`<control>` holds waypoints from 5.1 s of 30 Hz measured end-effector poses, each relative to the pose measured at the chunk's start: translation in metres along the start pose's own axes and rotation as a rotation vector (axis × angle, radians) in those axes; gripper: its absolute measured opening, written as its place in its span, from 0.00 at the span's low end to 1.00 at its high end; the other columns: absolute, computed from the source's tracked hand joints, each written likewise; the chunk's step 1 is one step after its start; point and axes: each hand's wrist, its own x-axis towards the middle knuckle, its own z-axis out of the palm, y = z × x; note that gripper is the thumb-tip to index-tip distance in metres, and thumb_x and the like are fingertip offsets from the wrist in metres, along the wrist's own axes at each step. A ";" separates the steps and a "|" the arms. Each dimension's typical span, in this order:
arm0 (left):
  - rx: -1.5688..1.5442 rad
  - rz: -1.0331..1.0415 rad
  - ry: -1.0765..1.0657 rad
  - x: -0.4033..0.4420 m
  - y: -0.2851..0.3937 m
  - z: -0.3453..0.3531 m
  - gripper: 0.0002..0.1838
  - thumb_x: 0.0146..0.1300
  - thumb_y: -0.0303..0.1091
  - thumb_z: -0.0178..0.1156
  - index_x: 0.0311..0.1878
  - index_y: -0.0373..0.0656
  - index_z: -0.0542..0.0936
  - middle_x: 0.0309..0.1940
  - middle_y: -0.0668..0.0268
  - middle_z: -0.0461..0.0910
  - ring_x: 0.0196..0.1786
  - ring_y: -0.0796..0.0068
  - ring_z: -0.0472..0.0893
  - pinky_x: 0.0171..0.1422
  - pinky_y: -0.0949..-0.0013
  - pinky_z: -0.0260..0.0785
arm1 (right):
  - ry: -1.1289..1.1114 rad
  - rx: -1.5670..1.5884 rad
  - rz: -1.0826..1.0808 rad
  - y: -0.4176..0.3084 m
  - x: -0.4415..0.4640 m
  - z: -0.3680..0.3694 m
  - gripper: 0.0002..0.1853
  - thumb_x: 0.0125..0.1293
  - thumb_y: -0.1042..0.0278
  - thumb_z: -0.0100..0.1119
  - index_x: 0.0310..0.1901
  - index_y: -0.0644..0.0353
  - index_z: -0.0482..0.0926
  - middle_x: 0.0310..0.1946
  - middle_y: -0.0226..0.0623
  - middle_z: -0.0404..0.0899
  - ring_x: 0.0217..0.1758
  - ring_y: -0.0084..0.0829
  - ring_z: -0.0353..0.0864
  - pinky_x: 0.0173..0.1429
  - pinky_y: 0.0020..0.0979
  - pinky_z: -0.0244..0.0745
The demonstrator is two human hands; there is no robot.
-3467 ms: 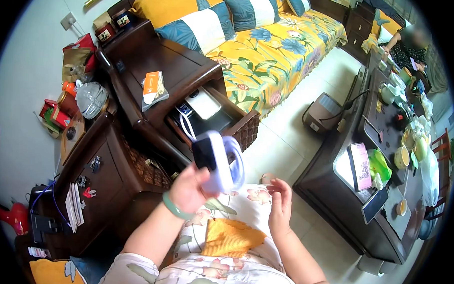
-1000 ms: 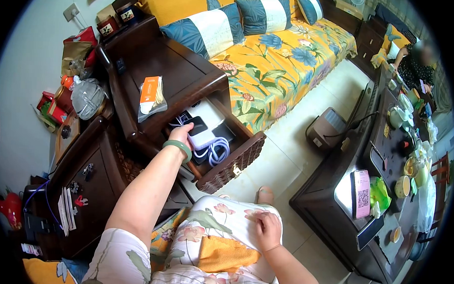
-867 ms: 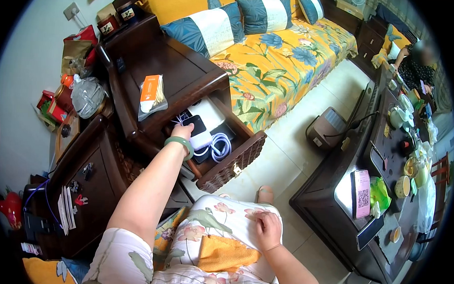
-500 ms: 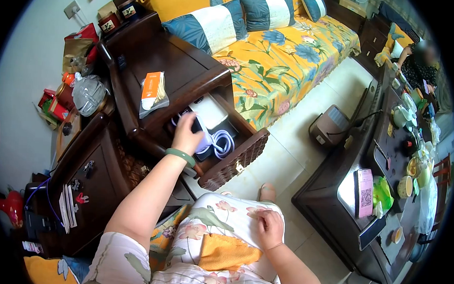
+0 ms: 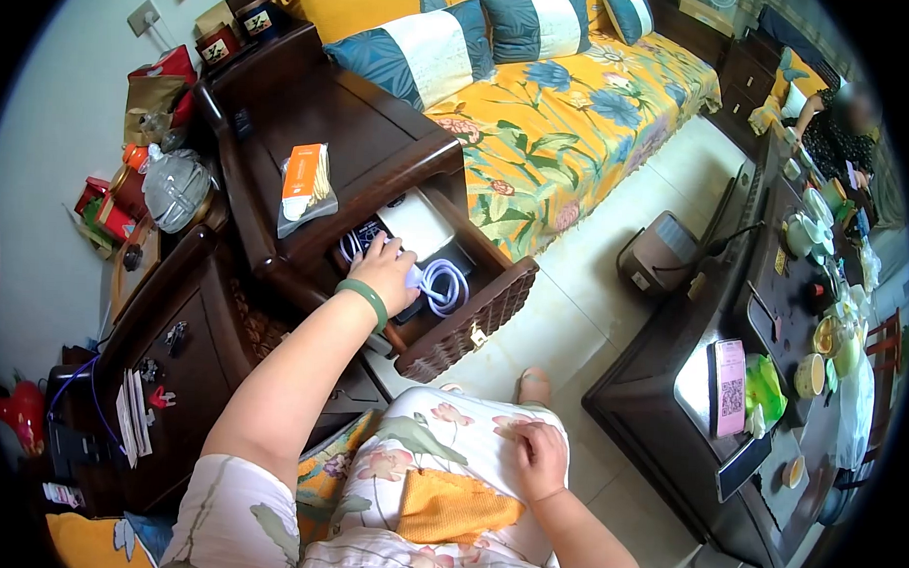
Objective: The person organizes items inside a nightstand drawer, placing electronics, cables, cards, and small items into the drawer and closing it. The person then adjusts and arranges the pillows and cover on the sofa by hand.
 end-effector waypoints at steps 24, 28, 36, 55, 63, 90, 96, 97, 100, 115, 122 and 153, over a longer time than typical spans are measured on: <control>-0.321 0.273 0.130 -0.045 0.006 -0.119 0.12 0.55 0.32 0.54 0.43 0.42 0.77 0.39 0.58 0.79 0.43 0.60 0.77 0.48 0.64 0.69 | -0.013 -0.006 -0.007 0.002 -0.001 0.000 0.06 0.49 0.79 0.57 0.31 0.60 0.74 0.31 0.38 0.76 0.37 0.40 0.74 0.44 0.36 0.68; -0.378 0.005 0.335 -0.051 -0.025 -0.144 0.12 0.56 0.35 0.57 0.44 0.45 0.77 0.37 0.56 0.79 0.44 0.60 0.77 0.49 0.66 0.68 | -0.006 -0.003 -0.012 0.004 -0.002 0.003 0.06 0.49 0.79 0.56 0.31 0.60 0.75 0.31 0.38 0.76 0.37 0.40 0.74 0.44 0.36 0.68; -0.381 -0.688 0.168 0.029 -0.081 -0.111 0.33 0.53 0.43 0.60 0.61 0.45 0.62 0.57 0.51 0.66 0.58 0.55 0.69 0.62 0.63 0.61 | -0.020 -0.033 0.006 0.002 -0.002 0.004 0.05 0.50 0.79 0.56 0.31 0.60 0.75 0.31 0.38 0.76 0.37 0.41 0.74 0.44 0.37 0.68; -0.704 0.074 0.040 -0.018 0.007 -0.058 0.31 0.48 0.20 0.55 0.60 0.43 0.66 0.51 0.52 0.72 0.54 0.60 0.73 0.59 0.70 0.62 | 0.001 -0.042 -0.010 -0.002 0.000 0.003 0.04 0.51 0.80 0.55 0.29 0.61 0.74 0.29 0.38 0.76 0.36 0.41 0.74 0.42 0.36 0.69; -0.644 -0.537 0.230 0.012 -0.020 -0.007 0.25 0.51 0.28 0.58 0.56 0.44 0.68 0.54 0.49 0.69 0.57 0.51 0.68 0.62 0.60 0.60 | 0.011 -0.037 -0.010 -0.002 0.000 0.003 0.04 0.50 0.79 0.55 0.28 0.61 0.74 0.29 0.38 0.76 0.35 0.40 0.74 0.41 0.35 0.69; -0.459 -0.322 0.284 0.014 -0.021 0.004 0.31 0.51 0.36 0.61 0.59 0.45 0.63 0.57 0.51 0.66 0.59 0.53 0.65 0.62 0.61 0.58 | 0.012 -0.008 -0.005 0.001 0.000 0.002 0.04 0.50 0.80 0.55 0.28 0.61 0.74 0.29 0.38 0.76 0.35 0.41 0.74 0.41 0.35 0.69; -0.502 -0.313 0.365 0.006 -0.033 0.009 0.24 0.51 0.32 0.59 0.54 0.44 0.69 0.49 0.54 0.73 0.52 0.55 0.71 0.58 0.63 0.62 | -0.005 0.005 0.001 0.006 -0.003 0.002 0.05 0.50 0.78 0.56 0.30 0.60 0.74 0.30 0.38 0.75 0.36 0.41 0.73 0.44 0.37 0.67; -0.523 -0.329 0.332 0.004 -0.033 0.004 0.23 0.51 0.32 0.59 0.53 0.44 0.70 0.49 0.54 0.73 0.51 0.56 0.72 0.57 0.64 0.63 | -0.006 0.004 0.006 0.005 -0.003 0.002 0.05 0.50 0.78 0.56 0.30 0.60 0.74 0.30 0.38 0.75 0.36 0.41 0.73 0.44 0.37 0.67; -0.497 -0.256 0.286 0.003 -0.038 0.011 0.20 0.52 0.31 0.58 0.50 0.44 0.71 0.48 0.55 0.73 0.50 0.56 0.73 0.56 0.61 0.65 | -0.009 -0.001 0.011 0.002 -0.002 0.002 0.05 0.50 0.78 0.56 0.30 0.61 0.74 0.30 0.38 0.75 0.36 0.41 0.73 0.44 0.37 0.68; -0.916 -0.133 0.526 -0.047 0.019 -0.022 0.15 0.58 0.35 0.57 0.44 0.35 0.76 0.37 0.54 0.78 0.43 0.57 0.77 0.51 0.66 0.68 | 0.018 0.012 0.005 0.000 -0.002 0.009 0.04 0.50 0.80 0.54 0.28 0.60 0.74 0.29 0.40 0.76 0.36 0.43 0.74 0.43 0.37 0.68; -0.677 0.107 0.694 -0.205 -0.004 -0.060 0.10 0.46 0.18 0.58 0.31 0.44 0.77 0.34 0.61 0.75 0.38 0.62 0.75 0.42 0.66 0.68 | 0.011 0.034 -0.013 0.002 -0.011 0.010 0.06 0.52 0.84 0.51 0.30 0.64 0.73 0.30 0.39 0.75 0.38 0.38 0.73 0.44 0.33 0.68; -0.330 -0.419 0.619 -0.233 -0.207 -0.079 0.10 0.56 0.25 0.54 0.42 0.41 0.75 0.39 0.58 0.76 0.43 0.60 0.75 0.51 0.66 0.65 | 0.019 -0.053 -0.027 0.001 -0.010 0.009 0.05 0.48 0.80 0.55 0.28 0.60 0.74 0.31 0.40 0.76 0.38 0.43 0.74 0.44 0.37 0.68</control>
